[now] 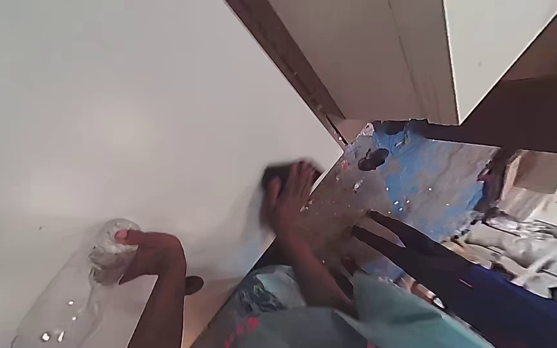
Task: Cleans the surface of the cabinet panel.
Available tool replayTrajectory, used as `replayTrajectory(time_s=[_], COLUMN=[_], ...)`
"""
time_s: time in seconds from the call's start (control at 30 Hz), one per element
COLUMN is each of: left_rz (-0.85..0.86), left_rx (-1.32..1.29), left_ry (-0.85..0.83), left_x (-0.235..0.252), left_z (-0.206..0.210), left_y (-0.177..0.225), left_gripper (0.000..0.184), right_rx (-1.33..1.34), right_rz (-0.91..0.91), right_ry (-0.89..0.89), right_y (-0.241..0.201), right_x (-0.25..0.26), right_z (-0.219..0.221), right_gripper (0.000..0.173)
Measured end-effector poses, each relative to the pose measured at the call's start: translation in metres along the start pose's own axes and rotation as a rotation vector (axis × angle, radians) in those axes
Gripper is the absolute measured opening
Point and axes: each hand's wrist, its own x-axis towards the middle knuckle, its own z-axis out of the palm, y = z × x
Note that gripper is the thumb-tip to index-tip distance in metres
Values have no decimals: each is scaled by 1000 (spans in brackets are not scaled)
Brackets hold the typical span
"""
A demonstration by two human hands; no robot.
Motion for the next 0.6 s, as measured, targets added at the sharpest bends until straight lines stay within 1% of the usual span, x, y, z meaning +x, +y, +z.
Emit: replayTrajectory(time_s=[0.03, 0.1, 0.13, 0.17, 0.2, 0.27, 0.33, 0.4, 0.43, 0.47, 0.5, 0.53, 0.6], left_rz=[-4, 5, 2, 18, 41, 61, 40, 58, 52, 36, 23, 4, -22], left_rx=[0, 35, 66, 96, 110, 86, 32, 13, 38, 47, 57, 53, 24], left_ry=[-6, 16, 12, 25, 41, 70, 55, 66, 46, 40, 42, 47, 91], left_x=[3, 5, 4, 6, 7, 7, 6, 6, 7, 6, 5, 5, 7], left_z=[6, 8, 4, 3, 8, 11, 5, 8, 7, 6, 7, 8, 11], left_y=[3, 1, -4, -8, -8, -3, -2, -1, -3, -5, -5, -4, 0], left_gripper=[73, 74, 75, 75, 77, 76, 75, 73, 73, 73, 72, 72, 72], right_rx=[43, 132, 160, 174, 177, 128, 78, 180, 255, 294, 300, 296, 307], right_rz=[-44, -87, -94, -88, -87, -47, 69, 173, 227, 247, 217, 168, 83], right_ry=[22, -54, -90, -105, -87, -45, -45, -14, 15, 28, 12, -7, 21], right_y=[-17, -47, -55, -59, -56, -32, 14, 59, 72, 79, 78, 73, 48], right_x=[-38, -121, -152, -165, -155, -103, -21, 71, 97, 105, 96, 72, 0], right_z=[10, 13, 9, 8, 11, 10, -2, -15, -18, -20, -22, -21, -4], right_gripper=[64, 58, 55, 52, 51, 55, 63, 61, 59, 58, 60, 62, 65])
